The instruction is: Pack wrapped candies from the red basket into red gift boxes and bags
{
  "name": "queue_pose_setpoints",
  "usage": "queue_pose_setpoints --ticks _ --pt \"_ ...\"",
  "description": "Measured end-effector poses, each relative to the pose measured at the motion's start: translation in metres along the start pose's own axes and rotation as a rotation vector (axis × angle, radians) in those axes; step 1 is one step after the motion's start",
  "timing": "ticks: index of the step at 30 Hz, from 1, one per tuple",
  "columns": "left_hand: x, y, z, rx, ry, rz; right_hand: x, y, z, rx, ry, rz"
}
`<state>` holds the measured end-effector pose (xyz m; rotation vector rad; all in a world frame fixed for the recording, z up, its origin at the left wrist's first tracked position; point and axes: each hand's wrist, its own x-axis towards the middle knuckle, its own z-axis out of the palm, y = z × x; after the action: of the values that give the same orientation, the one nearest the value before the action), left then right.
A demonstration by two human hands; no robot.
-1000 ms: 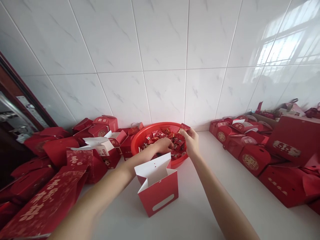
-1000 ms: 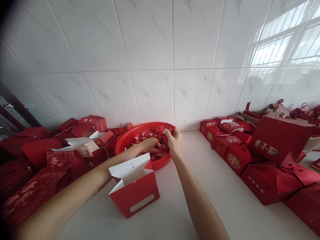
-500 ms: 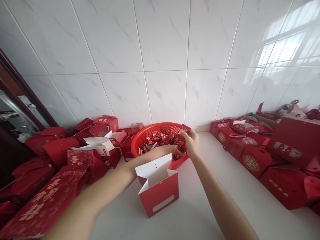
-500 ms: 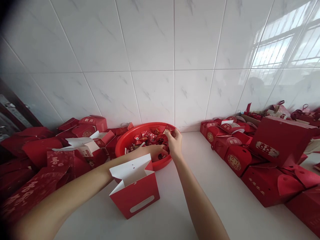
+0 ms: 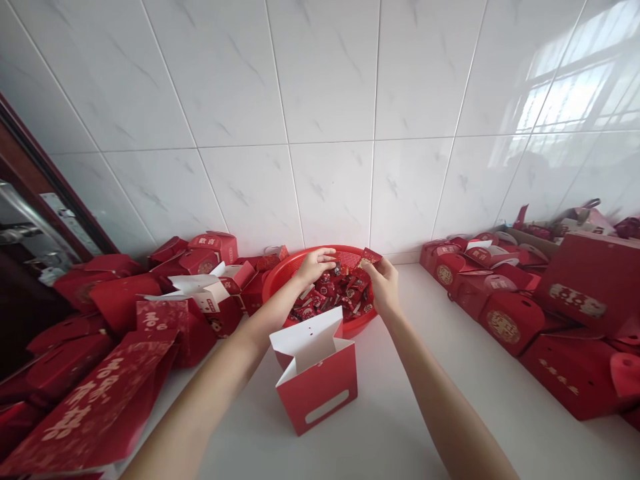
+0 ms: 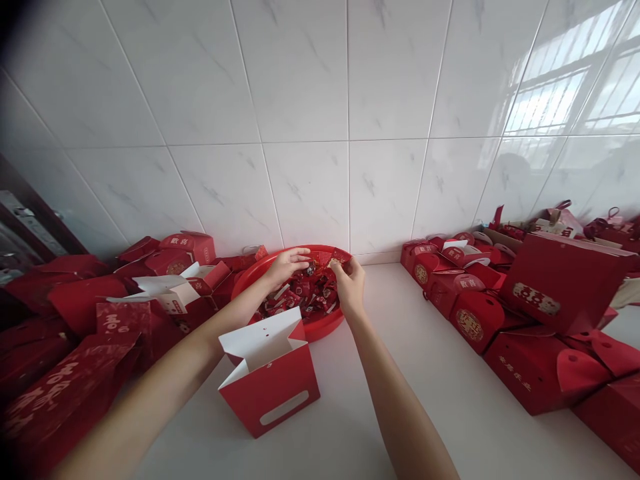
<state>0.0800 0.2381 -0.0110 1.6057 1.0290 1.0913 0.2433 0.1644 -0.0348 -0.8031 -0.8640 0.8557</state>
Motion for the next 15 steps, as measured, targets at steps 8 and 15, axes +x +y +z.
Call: queue_pose_setpoints --ticks 8,15 --pt "-0.007 0.011 0.004 -0.293 -0.055 0.058 0.002 0.007 -0.003 -0.133 -0.025 -0.010" --pt "-0.016 0.013 0.011 -0.221 -0.170 0.096 -0.002 -0.003 -0.002 -0.104 -0.189 0.102"
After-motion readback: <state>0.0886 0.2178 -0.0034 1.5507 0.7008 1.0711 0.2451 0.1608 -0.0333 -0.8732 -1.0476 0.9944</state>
